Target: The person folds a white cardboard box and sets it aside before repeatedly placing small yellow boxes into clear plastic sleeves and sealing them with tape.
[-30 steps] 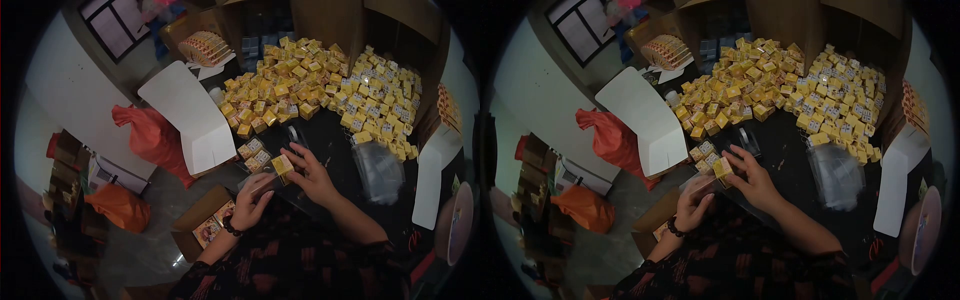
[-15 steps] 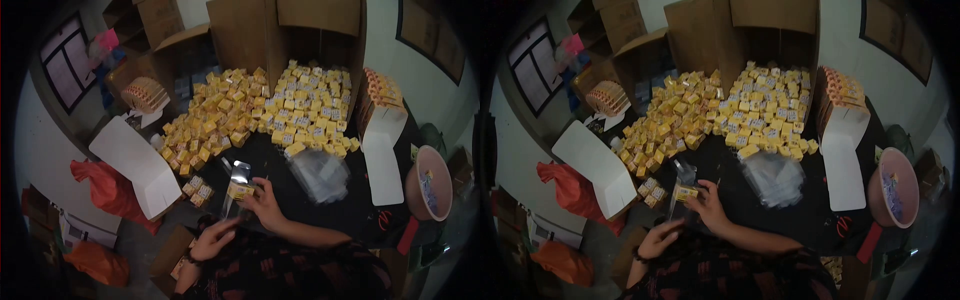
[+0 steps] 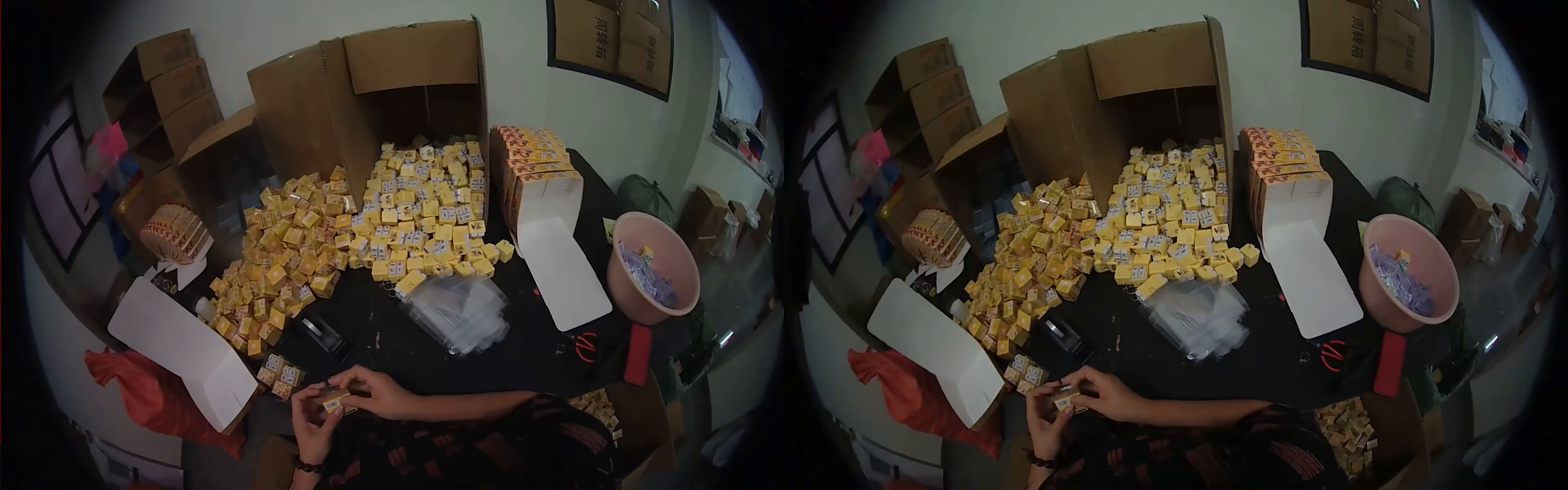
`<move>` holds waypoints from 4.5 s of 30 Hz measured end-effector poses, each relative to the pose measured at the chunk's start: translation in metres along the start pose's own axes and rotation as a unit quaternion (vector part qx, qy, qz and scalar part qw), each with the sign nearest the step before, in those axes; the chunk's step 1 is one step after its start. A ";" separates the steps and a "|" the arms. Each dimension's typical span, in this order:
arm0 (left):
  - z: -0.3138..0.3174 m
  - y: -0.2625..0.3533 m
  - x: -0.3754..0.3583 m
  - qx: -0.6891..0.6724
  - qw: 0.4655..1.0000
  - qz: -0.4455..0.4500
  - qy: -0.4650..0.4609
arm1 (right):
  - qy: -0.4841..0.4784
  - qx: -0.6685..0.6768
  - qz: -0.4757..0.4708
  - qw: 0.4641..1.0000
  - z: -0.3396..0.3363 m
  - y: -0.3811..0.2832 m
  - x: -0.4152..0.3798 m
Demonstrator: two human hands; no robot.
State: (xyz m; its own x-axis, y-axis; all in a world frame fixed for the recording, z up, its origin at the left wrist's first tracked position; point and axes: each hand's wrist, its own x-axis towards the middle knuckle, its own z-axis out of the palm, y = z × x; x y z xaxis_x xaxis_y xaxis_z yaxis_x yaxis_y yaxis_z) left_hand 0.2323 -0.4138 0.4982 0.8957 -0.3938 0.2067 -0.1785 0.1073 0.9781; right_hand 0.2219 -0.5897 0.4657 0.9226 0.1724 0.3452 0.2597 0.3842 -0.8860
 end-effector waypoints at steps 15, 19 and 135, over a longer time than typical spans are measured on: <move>0.009 0.003 -0.003 0.117 0.992 -0.003 -0.051 | -0.024 -0.217 0.013 0.976 -0.024 -0.018 -0.001; 0.012 0.002 0.005 0.175 0.981 0.028 -0.083 | 0.004 -0.204 -0.014 0.979 -0.030 -0.023 -0.007; -0.021 -0.014 -0.005 -0.142 0.966 -0.163 -0.142 | -0.097 -0.115 0.075 0.986 0.004 -0.041 0.023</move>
State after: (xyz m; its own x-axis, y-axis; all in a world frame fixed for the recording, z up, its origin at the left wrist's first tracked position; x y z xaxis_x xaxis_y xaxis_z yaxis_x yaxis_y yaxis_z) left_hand 0.2387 -0.3945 0.4829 0.7298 -0.6797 -0.0731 0.2493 0.1650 0.9543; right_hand 0.2310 -0.5985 0.5114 0.8892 0.3909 0.2378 0.2031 0.1285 -0.9707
